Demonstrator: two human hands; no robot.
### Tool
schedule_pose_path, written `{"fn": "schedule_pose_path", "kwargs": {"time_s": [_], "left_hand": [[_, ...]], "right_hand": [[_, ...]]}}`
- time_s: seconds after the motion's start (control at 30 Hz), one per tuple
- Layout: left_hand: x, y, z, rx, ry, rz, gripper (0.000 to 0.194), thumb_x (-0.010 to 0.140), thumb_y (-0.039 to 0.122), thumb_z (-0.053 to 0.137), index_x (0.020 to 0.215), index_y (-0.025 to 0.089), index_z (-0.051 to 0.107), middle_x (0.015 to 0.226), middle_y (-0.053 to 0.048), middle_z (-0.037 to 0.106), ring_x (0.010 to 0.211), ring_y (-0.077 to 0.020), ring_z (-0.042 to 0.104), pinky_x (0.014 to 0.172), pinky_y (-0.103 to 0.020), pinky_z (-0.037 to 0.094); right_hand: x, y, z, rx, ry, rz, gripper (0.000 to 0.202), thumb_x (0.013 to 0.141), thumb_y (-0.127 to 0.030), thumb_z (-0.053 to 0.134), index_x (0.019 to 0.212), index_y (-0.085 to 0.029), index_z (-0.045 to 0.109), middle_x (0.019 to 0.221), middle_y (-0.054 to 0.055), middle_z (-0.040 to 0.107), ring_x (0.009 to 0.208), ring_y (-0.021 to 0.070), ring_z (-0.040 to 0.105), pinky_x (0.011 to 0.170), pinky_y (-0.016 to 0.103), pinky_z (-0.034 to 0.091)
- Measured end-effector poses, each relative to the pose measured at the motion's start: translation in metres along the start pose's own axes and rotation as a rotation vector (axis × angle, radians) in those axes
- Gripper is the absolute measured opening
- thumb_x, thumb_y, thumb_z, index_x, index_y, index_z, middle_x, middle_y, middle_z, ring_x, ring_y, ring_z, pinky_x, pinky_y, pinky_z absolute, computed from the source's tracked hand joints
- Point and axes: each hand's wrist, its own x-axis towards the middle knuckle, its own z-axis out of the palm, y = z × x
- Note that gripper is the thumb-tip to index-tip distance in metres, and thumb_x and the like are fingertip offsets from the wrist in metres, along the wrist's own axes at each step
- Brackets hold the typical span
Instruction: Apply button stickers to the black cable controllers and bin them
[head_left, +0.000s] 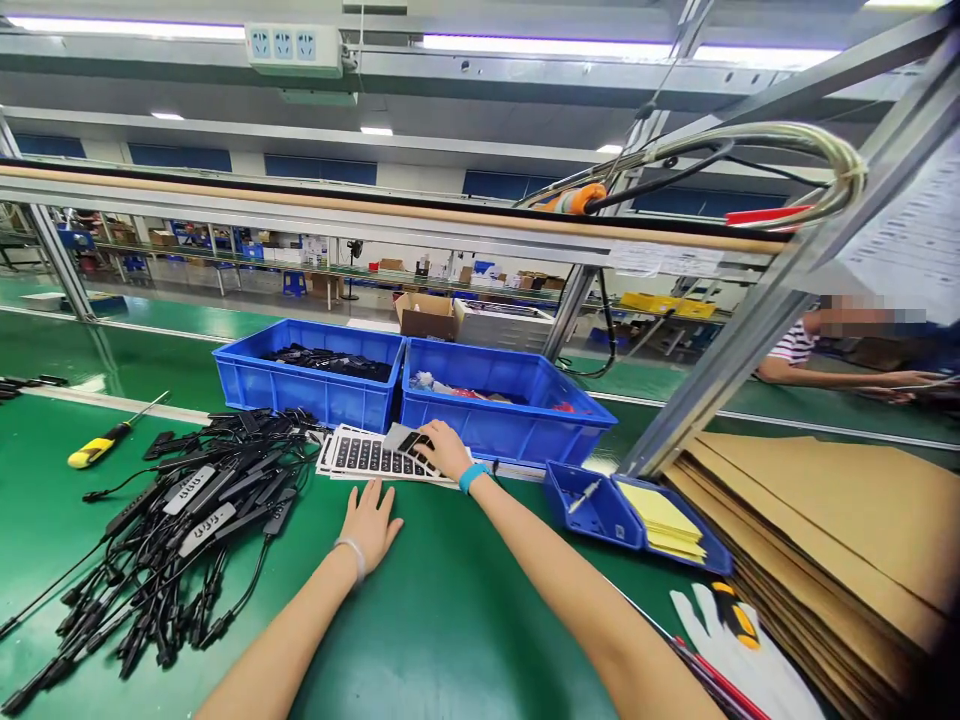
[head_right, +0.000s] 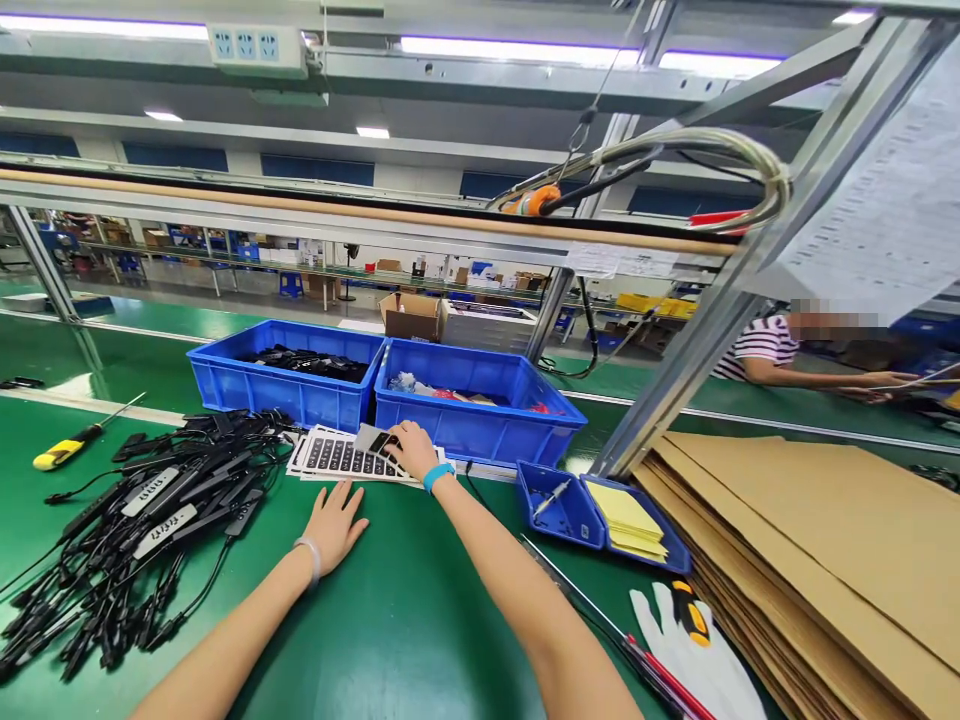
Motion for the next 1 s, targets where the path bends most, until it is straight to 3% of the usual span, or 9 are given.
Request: {"fn": "schedule_pose_path", "kwargs": {"time_s": [0.1, 0.23, 0.4, 0.57, 0.67, 0.8, 0.9, 1.0], "left_hand": [[-0.001, -0.002, 0.000, -0.082, 0.018, 0.000, 0.048, 0.089, 0.030, 0.048, 0.134, 0.012, 0.047, 0.146, -0.021, 0.036, 0.138, -0.0335, 0.028, 0.112, -0.057, 0.017], [-0.005, -0.003, -0.008, -0.271, 0.059, -0.002, 0.047, 0.084, 0.027, 0.052, 0.129, 0.012, 0.051, 0.143, -0.021, 0.041, 0.135, -0.0355, 0.031, 0.111, -0.058, 0.018], [-0.003, 0.015, -0.019, -0.673, 0.076, 0.014, 0.045, 0.087, 0.040, 0.047, 0.125, 0.017, 0.051, 0.125, -0.016, 0.056, 0.113, -0.0286, 0.054, 0.102, -0.047, 0.039], [0.009, 0.042, -0.002, -1.133, -0.016, -0.122, 0.038, 0.087, 0.040, 0.050, 0.117, 0.016, 0.051, 0.089, -0.008, 0.067, 0.081, -0.0200, 0.066, 0.075, -0.034, 0.055], [0.011, 0.047, 0.012, -1.328, -0.001, -0.285, 0.036, 0.086, 0.031, 0.054, 0.117, 0.011, 0.051, 0.093, -0.012, 0.065, 0.083, -0.0197, 0.067, 0.075, -0.033, 0.056], [0.006, 0.044, 0.019, -1.526, 0.143, -0.462, 0.052, 0.086, 0.020, 0.055, 0.133, 0.010, 0.035, 0.129, -0.023, 0.048, 0.109, -0.0209, 0.060, 0.092, -0.033, 0.051], [0.006, 0.041, 0.018, -1.661, 0.215, -0.491, 0.063, 0.086, 0.018, 0.055, 0.141, 0.014, 0.025, 0.146, -0.022, 0.032, 0.124, -0.0233, 0.049, 0.098, -0.033, 0.048], [0.013, 0.037, 0.017, -1.772, 0.219, -0.460, 0.066, 0.083, 0.016, 0.053, 0.143, 0.018, 0.025, 0.153, -0.018, 0.022, 0.131, -0.0251, 0.042, 0.099, -0.034, 0.048]], "right_hand": [[-0.007, 0.006, -0.009, 0.160, 0.120, 0.118, 0.013, 0.086, -0.026, 0.052, 0.088, -0.018, 0.062, 0.089, 0.008, 0.065, 0.088, 0.0237, 0.059, 0.083, 0.038, 0.044], [-0.028, 0.006, -0.018, 0.408, 0.229, 0.260, 0.026, 0.083, -0.041, 0.054, 0.090, -0.017, 0.061, 0.082, 0.006, 0.068, 0.078, 0.0229, 0.064, 0.074, 0.036, 0.049], [-0.075, -0.012, -0.011, 0.671, 0.191, 0.316, 0.051, 0.080, -0.060, 0.050, 0.092, -0.012, 0.064, 0.075, 0.009, 0.070, 0.069, 0.0230, 0.066, 0.066, 0.036, 0.054], [-0.102, -0.023, -0.005, 0.700, 0.111, 0.332, 0.057, 0.082, -0.063, 0.045, 0.098, -0.012, 0.065, 0.081, 0.010, 0.070, 0.071, 0.0230, 0.066, 0.066, 0.036, 0.054], [-0.088, -0.016, -0.015, 0.571, 0.026, 0.294, 0.045, 0.084, -0.054, 0.050, 0.095, -0.013, 0.066, 0.089, 0.010, 0.070, 0.080, 0.0240, 0.065, 0.073, 0.036, 0.052], [-0.037, -0.002, -0.031, 0.342, -0.205, 0.168, 0.020, 0.081, -0.034, 0.063, 0.080, -0.015, 0.067, 0.082, 0.006, 0.069, 0.081, 0.0219, 0.063, 0.079, 0.037, 0.049], [0.003, -0.005, -0.032, 0.185, -0.353, 0.068, 0.018, 0.084, -0.031, 0.064, 0.088, -0.013, 0.065, 0.088, 0.004, 0.067, 0.085, 0.0191, 0.063, 0.083, 0.039, 0.048], [0.026, -0.017, -0.019, 0.032, -0.395, -0.004, 0.030, 0.084, -0.031, 0.065, 0.108, -0.013, 0.061, 0.110, 0.009, 0.063, 0.104, 0.0236, 0.058, 0.093, 0.045, 0.043]]}}
